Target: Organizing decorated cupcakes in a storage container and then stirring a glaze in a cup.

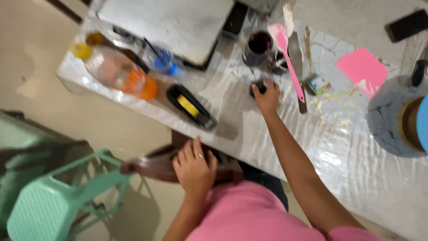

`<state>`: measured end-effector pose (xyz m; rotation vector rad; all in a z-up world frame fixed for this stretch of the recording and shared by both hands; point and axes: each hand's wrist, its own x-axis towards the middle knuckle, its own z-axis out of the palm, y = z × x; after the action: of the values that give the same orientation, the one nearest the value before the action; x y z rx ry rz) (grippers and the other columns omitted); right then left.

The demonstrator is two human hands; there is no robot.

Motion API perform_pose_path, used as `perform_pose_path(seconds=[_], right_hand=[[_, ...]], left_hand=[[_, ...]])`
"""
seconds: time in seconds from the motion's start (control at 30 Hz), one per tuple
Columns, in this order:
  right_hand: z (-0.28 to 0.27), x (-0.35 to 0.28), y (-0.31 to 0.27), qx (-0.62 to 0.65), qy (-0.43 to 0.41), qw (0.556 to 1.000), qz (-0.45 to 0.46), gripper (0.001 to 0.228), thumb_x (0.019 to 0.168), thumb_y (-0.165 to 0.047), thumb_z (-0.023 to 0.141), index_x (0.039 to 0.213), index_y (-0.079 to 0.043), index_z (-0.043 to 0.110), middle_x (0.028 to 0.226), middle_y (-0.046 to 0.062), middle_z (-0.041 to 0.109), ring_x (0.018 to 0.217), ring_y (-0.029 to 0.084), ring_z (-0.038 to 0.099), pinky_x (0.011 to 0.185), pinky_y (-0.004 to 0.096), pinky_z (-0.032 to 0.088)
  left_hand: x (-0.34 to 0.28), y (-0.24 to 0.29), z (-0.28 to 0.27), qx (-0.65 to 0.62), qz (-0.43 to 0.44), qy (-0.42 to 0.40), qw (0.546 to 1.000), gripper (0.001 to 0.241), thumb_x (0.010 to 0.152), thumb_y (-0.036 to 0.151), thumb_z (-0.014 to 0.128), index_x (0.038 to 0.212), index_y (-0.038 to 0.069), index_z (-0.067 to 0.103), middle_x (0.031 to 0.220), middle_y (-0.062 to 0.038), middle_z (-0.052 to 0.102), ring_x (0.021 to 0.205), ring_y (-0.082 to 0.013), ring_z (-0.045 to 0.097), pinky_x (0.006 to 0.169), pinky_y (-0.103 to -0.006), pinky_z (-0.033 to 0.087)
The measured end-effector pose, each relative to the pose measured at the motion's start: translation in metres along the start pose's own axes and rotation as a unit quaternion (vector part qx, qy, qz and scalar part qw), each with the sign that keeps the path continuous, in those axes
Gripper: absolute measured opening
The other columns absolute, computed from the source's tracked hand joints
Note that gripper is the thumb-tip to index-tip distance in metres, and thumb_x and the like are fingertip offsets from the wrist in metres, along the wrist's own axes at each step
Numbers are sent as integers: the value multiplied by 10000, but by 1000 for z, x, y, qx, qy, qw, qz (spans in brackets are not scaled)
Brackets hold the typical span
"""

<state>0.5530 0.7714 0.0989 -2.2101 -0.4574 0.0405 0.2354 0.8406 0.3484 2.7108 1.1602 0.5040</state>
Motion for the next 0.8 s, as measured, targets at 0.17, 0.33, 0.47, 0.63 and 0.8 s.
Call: perform_pose_path(seconds=[0.17,0.33,0.47,0.63,0.8], right_hand=[[5,4,-8,-9,17,1000,18,255,916,-280,794,1005,-41,784,951,165,752,835,326,721,769,408,559],[14,2,-35,-18,26,999,20,238,900,-263,796,1014,-54,795,906,163,755,784,322,720,731,394,547],[37,5,-52,17,5,997,-69,230,918,-236,784,1031,-36,774,914,162,742,769,307,706,720,371,541],[70,15,-90,26,-41,998,-30,244,928,-237,788,980,-2,747,812,159,703,680,300,643,658,380,501],[97,25,-116,55,-33,998,21,239,905,-236,780,964,-7,742,788,140,706,659,263,654,650,366,514]], left_hand=[[-1,-12,-5,-81,22,-83,993,511,828,209,738,1309,77,625,1303,-163,610,1138,-344,589,963,-491,440],[17,-56,-29,-366,-17,-72,928,495,873,66,700,1341,43,541,1435,-199,496,1241,-379,553,1025,-448,482],[19,-98,-25,-284,-44,58,956,473,901,-18,655,1348,39,511,1404,-198,494,1278,-384,547,1067,-457,481],[10,-113,-3,-297,-10,79,952,446,938,-46,639,1351,14,482,1359,-201,478,1254,-338,561,1038,-423,517],[-5,-121,12,-360,-37,91,928,426,946,-74,618,1337,27,481,1349,-181,467,1177,-243,615,1001,-347,563]])
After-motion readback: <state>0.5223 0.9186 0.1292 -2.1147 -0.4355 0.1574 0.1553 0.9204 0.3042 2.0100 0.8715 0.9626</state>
